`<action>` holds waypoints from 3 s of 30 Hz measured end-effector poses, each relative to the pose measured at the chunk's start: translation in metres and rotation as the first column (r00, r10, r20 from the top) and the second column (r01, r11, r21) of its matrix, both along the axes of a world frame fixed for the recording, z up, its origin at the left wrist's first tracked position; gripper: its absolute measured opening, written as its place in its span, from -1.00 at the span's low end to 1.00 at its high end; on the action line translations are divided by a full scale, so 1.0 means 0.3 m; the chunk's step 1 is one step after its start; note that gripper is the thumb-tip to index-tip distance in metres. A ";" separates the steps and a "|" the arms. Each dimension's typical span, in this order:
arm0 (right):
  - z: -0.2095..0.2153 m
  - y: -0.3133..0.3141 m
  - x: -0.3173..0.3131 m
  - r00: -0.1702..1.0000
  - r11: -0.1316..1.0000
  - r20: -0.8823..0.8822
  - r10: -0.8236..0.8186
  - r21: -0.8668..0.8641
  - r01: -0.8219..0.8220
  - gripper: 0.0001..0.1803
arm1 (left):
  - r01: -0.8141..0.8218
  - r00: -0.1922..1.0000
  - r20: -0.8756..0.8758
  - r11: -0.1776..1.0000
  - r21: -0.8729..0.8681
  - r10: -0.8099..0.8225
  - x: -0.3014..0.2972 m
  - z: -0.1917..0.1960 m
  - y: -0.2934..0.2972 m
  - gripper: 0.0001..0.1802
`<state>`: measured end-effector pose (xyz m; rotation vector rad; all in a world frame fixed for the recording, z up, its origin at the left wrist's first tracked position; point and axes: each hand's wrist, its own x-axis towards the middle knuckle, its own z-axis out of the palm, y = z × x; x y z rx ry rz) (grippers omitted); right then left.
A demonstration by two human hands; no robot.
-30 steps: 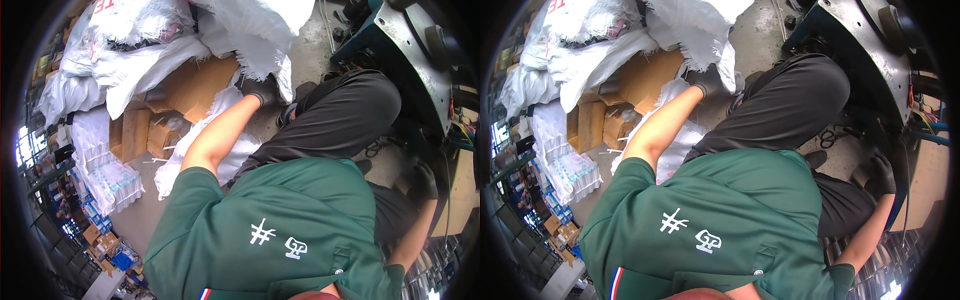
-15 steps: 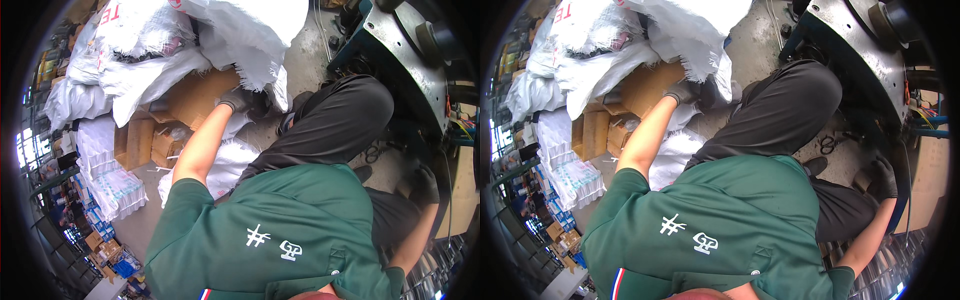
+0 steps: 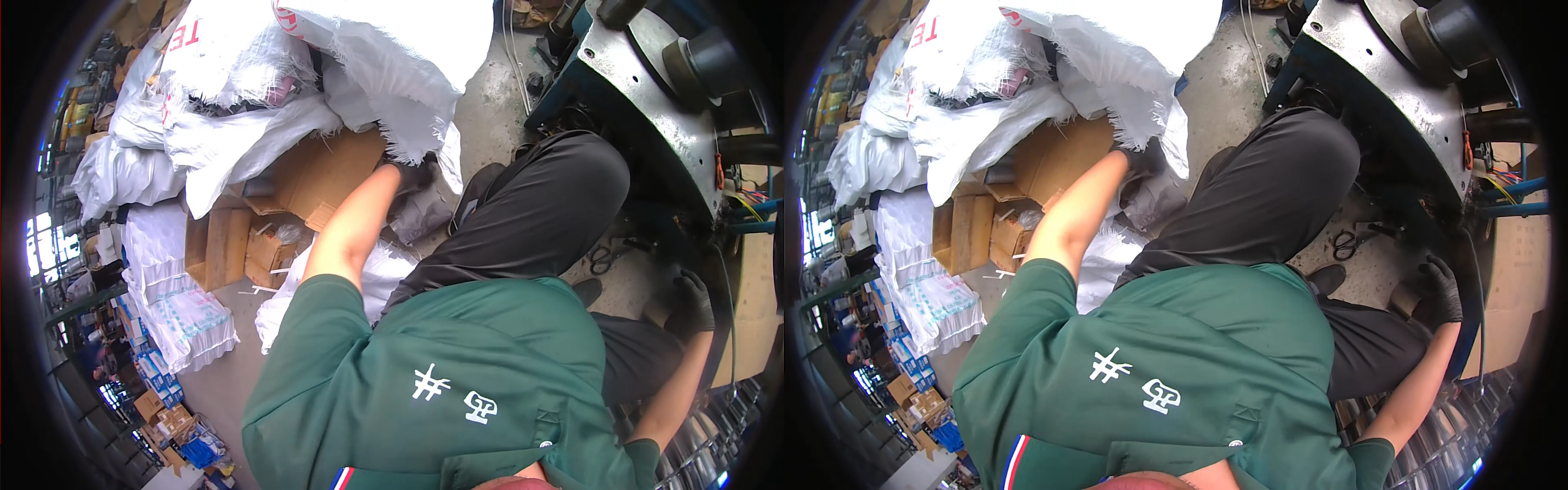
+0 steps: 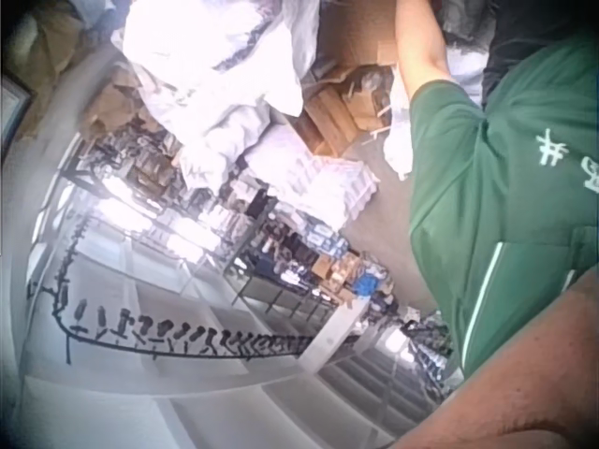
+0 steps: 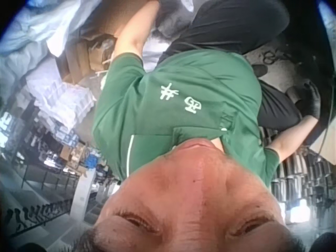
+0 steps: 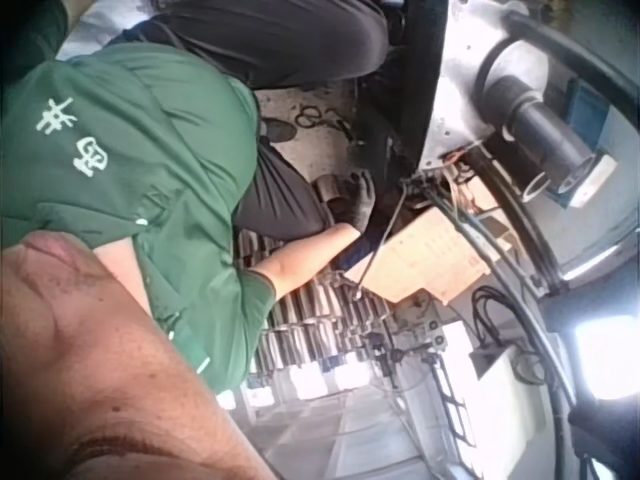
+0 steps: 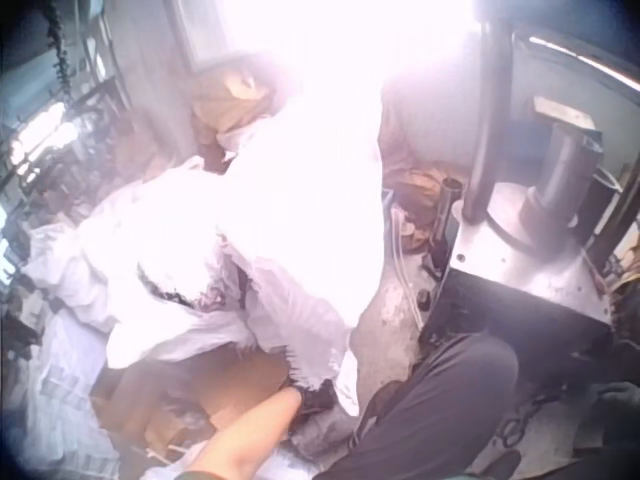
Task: Assemble a motor stator into a metal housing using a hydraulic press and manual tools.
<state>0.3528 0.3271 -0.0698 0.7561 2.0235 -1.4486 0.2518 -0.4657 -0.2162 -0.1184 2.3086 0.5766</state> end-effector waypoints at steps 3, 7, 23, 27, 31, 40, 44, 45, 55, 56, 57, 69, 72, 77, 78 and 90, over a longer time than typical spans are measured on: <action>0.013 0.042 0.037 0.992 0.989 -0.013 0.126 0.073 -0.125 -0.40 | 0.521 0.846 0.238 0.833 -0.187 -0.476 0.020 0.196 0.193 -0.20; 0.038 -0.025 0.031 0.982 0.975 -0.048 0.185 0.134 -0.177 -0.39 | 0.850 0.524 0.399 0.496 -0.180 -0.753 0.007 0.128 0.248 -0.20; 0.084 -0.215 -0.252 0.888 0.955 -0.352 0.296 0.135 -0.264 -0.49 | 0.207 0.639 -0.734 0.970 -0.126 -0.232 -0.199 -0.117 0.042 -0.43; 0.482 -0.902 -0.337 -0.247 0.318 -0.363 0.898 0.926 -0.204 -0.40 | 0.506 0.294 -0.848 0.681 0.530 0.442 -0.155 0.381 0.313 -0.62; 0.409 -1.452 -0.502 0.455 0.772 -0.792 0.407 0.033 -0.634 -0.33 | 0.034 0.689 -0.058 0.048 0.998 0.722 -0.110 0.508 0.303 -0.45; -0.083 -1.687 -0.795 0.696 0.816 -0.572 0.434 -0.078 -0.573 -0.58 | -0.163 0.782 -0.195 0.497 0.852 0.592 0.221 0.240 0.134 -0.05; -0.060 -1.680 -0.836 0.853 0.919 -0.516 0.078 -0.295 -0.262 -0.61 | -0.102 0.995 0.009 0.961 0.258 0.103 0.678 -0.194 -0.158 -0.41; -0.053 -1.633 -0.836 0.863 0.937 -0.501 0.061 -0.268 -0.222 -0.60 | 0.045 0.994 0.090 0.994 0.101 -0.054 0.749 -0.201 -0.175 -0.49; 0.240 -1.870 -0.607 0.884 0.529 -0.466 0.034 -0.742 -0.412 -0.55 | 0.148 0.681 0.729 0.988 -0.050 -0.065 1.571 -0.393 -0.517 -0.40; 0.231 -1.856 -0.607 0.884 0.545 -0.466 0.038 -0.732 -0.409 -0.55 | 0.153 0.681 0.728 0.988 -0.032 -0.082 1.549 -0.407 -0.482 -0.40; 0.226 -1.839 -0.608 0.875 0.577 -0.479 0.067 -0.697 -0.426 -0.55 | 0.164 0.838 0.540 0.981 -0.103 -0.083 1.519 -0.430 -0.443 -0.38; -0.021 -1.709 -0.771 0.757 0.877 -0.581 0.300 -0.145 -0.458 -0.51 | 0.502 0.858 0.317 0.791 -0.349 -0.405 1.204 -0.832 -0.973 -0.51; -0.069 -1.682 -0.811 0.731 0.909 -0.570 0.376 0.072 -0.411 -0.50 | 0.527 0.844 0.300 0.796 -0.299 -0.446 1.148 -0.601 -0.852 -0.51; -0.138 -1.658 -0.879 0.697 0.903 -0.643 0.317 -0.020 -0.430 -0.47 | 0.561 0.824 0.295 0.772 -0.299 -0.484 1.071 -0.323 -0.896 -0.51; -0.130 -1.673 -0.863 0.707 0.898 -0.625 0.330 -0.023 -0.439 -0.46 | 0.566 0.820 0.296 0.771 -0.294 -0.489 1.076 -0.292 -0.903 -0.51; -0.080 -1.737 -0.820 0.602 0.865 -0.727 0.328 -0.025 -0.501 -0.50 | 0.608 0.790 0.277 0.756 -0.242 -0.547 1.093 0.040 -0.937 -0.51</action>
